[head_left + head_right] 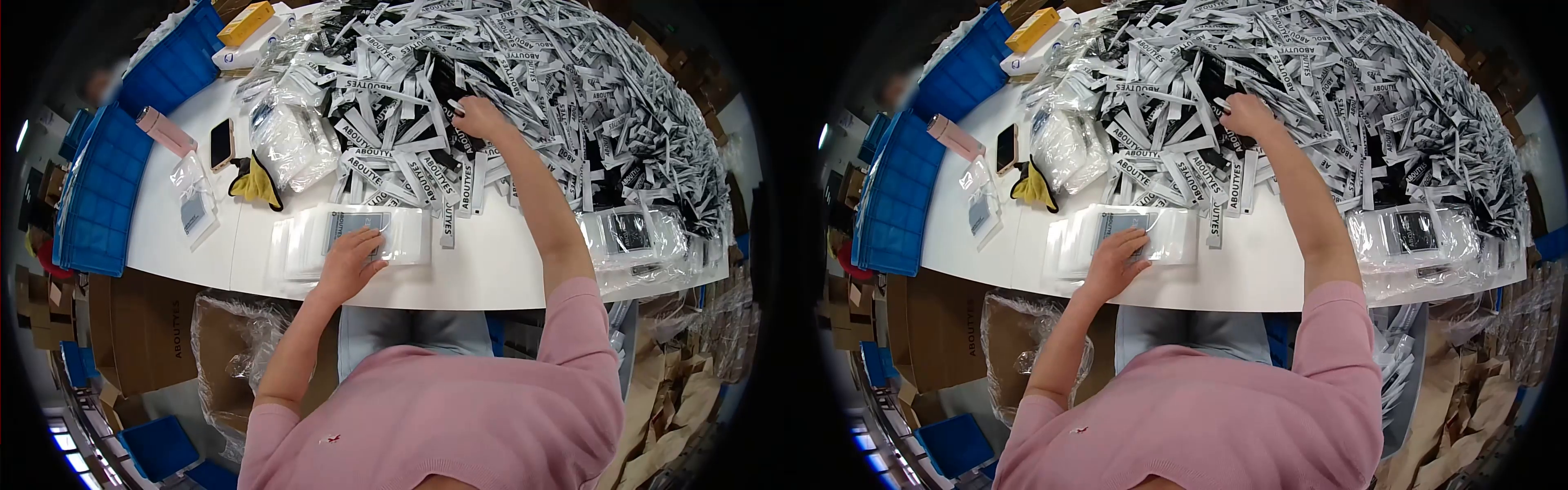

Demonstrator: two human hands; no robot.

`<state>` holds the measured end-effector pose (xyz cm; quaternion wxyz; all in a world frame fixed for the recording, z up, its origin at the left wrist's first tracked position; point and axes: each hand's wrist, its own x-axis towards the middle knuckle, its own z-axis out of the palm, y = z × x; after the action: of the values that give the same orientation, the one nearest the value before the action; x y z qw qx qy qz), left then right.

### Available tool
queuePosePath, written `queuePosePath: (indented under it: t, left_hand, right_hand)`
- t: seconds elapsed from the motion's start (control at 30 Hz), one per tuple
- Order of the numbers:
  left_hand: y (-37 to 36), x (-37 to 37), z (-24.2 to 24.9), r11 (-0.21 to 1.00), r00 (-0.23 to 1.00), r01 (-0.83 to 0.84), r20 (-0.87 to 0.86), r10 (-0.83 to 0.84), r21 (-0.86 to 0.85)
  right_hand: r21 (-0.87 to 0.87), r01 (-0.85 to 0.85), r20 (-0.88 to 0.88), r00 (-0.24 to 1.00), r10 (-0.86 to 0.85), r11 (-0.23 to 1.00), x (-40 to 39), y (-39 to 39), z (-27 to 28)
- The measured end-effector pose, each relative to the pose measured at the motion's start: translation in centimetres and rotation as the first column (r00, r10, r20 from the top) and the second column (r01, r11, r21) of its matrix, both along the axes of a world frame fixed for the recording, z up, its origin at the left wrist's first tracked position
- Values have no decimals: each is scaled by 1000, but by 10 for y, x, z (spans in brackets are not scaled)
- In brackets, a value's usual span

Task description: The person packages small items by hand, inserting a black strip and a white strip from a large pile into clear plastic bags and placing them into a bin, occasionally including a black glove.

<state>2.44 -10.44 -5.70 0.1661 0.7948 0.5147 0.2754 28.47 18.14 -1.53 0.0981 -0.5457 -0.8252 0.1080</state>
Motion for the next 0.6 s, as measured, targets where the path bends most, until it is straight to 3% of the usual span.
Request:
queuePosePath:
  t: [0.07, 0.13, 0.23, 0.3, 0.37, 0.43, 0.57, 0.6]
  left_hand:
    - [2, 2, 0, 999, 1000, -3, -8, 3, 34]
    - [1, 5, -1, 998, 1000, -15, -22, 16, 60]
    - [0, 8, -3, 994, 996, -83, -4, 84, 67]
    - [-2, 4, -7, 963, 938, -250, 224, 266, -96]
    - [-4, 2, -6, 955, 913, -272, 280, 295, -121]
    - [-1, 1, -6, 948, 888, -283, 334, 317, -147]
    - [6, 1, -1, 965, 926, -242, 274, 260, -99]
    - [9, 2, 3, 967, 936, -235, 246, 253, -101]
  right_hand:
    - [26, 22, 17, 1000, -22, 999, -5, -21, 9]
    - [102, 101, -76, 993, -93, 990, -10, -26, 6]
    - [60, 211, -253, 949, -189, 976, -4, -18, 3]
    - [45, 222, -310, 930, -197, 974, 10, -19, -2]
    - [-426, 97, -614, 699, -366, 900, 23, -55, 15]
    - [-252, -4, -877, 423, -227, 968, 27, -94, -3]
    - [-362, -51, -905, 257, -338, 931, 26, -182, -15]
    - [-439, 15, -852, 309, -422, 898, 30, -198, -10]
